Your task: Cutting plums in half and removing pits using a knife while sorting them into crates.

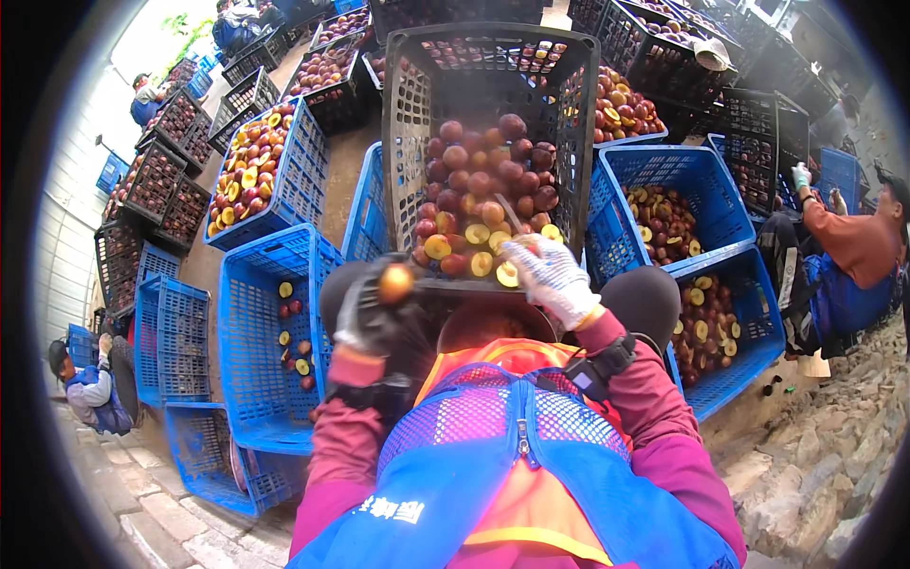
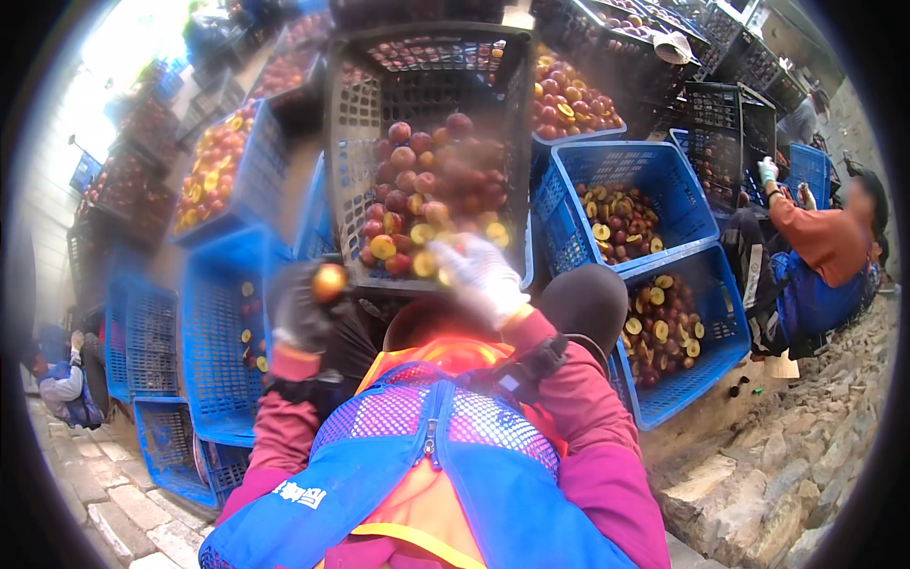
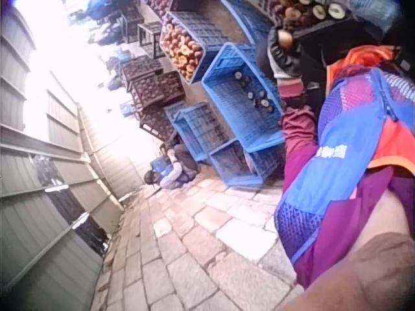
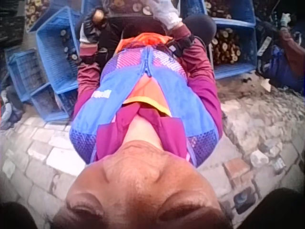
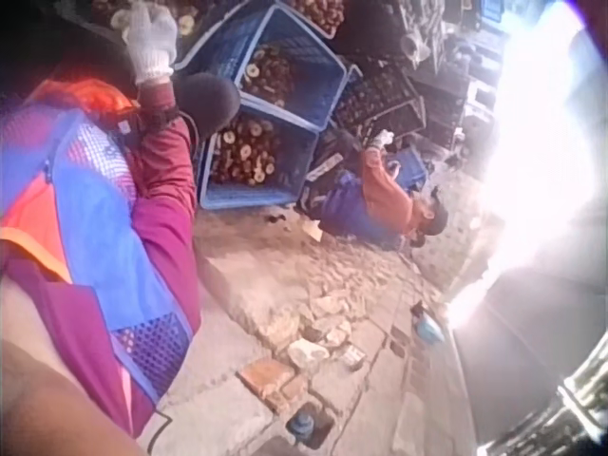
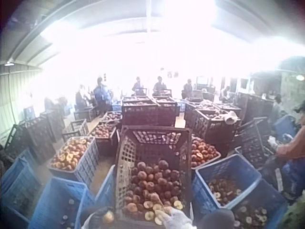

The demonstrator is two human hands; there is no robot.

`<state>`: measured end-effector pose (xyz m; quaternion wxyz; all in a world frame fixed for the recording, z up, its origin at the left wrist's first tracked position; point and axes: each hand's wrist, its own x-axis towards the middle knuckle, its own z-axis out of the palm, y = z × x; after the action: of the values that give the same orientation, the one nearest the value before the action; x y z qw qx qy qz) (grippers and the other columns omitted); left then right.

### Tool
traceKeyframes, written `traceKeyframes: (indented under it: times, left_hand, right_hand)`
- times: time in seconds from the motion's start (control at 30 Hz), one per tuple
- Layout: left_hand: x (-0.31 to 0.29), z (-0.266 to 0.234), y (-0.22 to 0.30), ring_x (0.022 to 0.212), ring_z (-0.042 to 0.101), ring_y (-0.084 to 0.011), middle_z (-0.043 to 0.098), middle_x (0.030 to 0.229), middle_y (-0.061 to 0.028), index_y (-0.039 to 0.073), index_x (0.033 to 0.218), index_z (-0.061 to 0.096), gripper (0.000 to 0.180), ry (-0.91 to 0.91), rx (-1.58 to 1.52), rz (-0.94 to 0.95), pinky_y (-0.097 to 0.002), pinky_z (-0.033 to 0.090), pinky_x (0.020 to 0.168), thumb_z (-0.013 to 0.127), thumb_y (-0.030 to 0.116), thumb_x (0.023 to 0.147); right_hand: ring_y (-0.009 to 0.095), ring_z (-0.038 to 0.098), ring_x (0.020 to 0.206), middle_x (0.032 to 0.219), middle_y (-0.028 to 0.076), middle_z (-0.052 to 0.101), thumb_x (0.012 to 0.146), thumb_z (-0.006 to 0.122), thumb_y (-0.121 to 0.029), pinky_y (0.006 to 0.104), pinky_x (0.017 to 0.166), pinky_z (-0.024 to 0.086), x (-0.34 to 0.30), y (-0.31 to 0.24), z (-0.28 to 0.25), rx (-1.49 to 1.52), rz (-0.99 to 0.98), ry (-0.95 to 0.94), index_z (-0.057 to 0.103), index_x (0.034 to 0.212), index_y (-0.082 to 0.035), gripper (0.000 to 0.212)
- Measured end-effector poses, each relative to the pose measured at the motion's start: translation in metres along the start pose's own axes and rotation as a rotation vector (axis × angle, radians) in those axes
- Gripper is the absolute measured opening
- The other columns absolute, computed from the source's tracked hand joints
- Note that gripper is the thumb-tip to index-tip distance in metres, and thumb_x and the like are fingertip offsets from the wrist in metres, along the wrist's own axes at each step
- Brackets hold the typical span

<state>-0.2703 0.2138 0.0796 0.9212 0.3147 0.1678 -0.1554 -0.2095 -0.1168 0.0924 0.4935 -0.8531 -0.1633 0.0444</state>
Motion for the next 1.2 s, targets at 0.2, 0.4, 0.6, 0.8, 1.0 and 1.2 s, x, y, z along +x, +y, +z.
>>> traceKeyframes:
  times: [0.2,0.4,0.6,0.8,1.0,1.2]
  left_hand:
    - [-0.082,-0.090,0.170,0.113,0.075,-0.0333,0.077,0.127,-0.0173,0.004,0.147,0.064,0.058,0.906,1.973,0.460,-0.0435,0.060,0.099,0.072,0.043,0.104]
    - [0.066,0.017,0.136,0.119,0.073,-0.0388,0.073,0.135,-0.0203,0.007,0.150,0.061,0.061,0.496,2.049,0.630,-0.0487,0.057,0.104,0.071,0.045,0.104]
    - [0.339,0.117,-0.003,0.127,0.069,-0.0439,0.068,0.145,-0.0228,0.012,0.154,0.059,0.063,0.032,2.241,0.285,-0.0533,0.054,0.109,0.071,0.043,0.101]
    - [0.437,0.078,-0.066,0.127,0.069,-0.0480,0.070,0.141,-0.0263,0.011,0.155,0.056,0.065,0.274,2.277,0.199,-0.0560,0.054,0.109,0.071,0.041,0.098]
    - [0.363,0.099,-0.052,0.111,0.074,-0.0343,0.071,0.126,-0.0158,0.011,0.141,0.060,0.050,0.116,1.492,0.267,-0.0428,0.062,0.091,0.078,0.031,0.098]
    - [0.178,0.129,-0.006,0.111,0.077,-0.0279,0.068,0.134,-0.0106,0.009,0.154,0.054,0.049,-0.321,0.292,0.135,-0.0353,0.067,0.082,0.071,0.019,0.110]
  right_hand:
    - [0.012,0.058,0.051,0.075,0.004,0.063,0.116,0.060,-0.035,0.0283,0.048,0.045,-0.024,0.164,-0.035,0.099,-0.095,0.055,0.070,0.124,-0.008,0.030]
    - [0.013,0.061,0.053,0.080,0.005,0.067,0.119,0.054,-0.031,0.0280,0.051,0.051,-0.005,0.124,-0.046,0.269,-0.046,0.026,0.070,0.131,-0.007,0.031]
    - [0.012,0.059,0.052,0.077,0.004,0.066,0.119,0.053,-0.032,0.0271,0.049,0.049,0.012,0.106,-0.073,0.213,-0.091,0.030,0.068,0.133,-0.004,0.034]
    - [0.010,0.057,0.054,0.077,0.003,0.064,0.119,0.055,-0.033,0.0273,0.051,0.047,0.020,0.118,-0.078,0.327,0.218,0.036,0.067,0.135,-0.005,0.035]
    - [0.007,0.055,0.055,0.077,0.000,0.062,0.119,0.056,-0.029,0.0259,0.051,0.045,0.026,0.119,-0.062,0.340,0.233,0.182,0.068,0.142,-0.009,0.033]
    - [0.006,0.052,0.048,0.075,0.000,0.063,0.120,0.053,-0.029,0.0236,0.046,0.043,0.025,0.076,-0.052,0.598,0.394,0.228,0.068,0.138,-0.009,0.031]
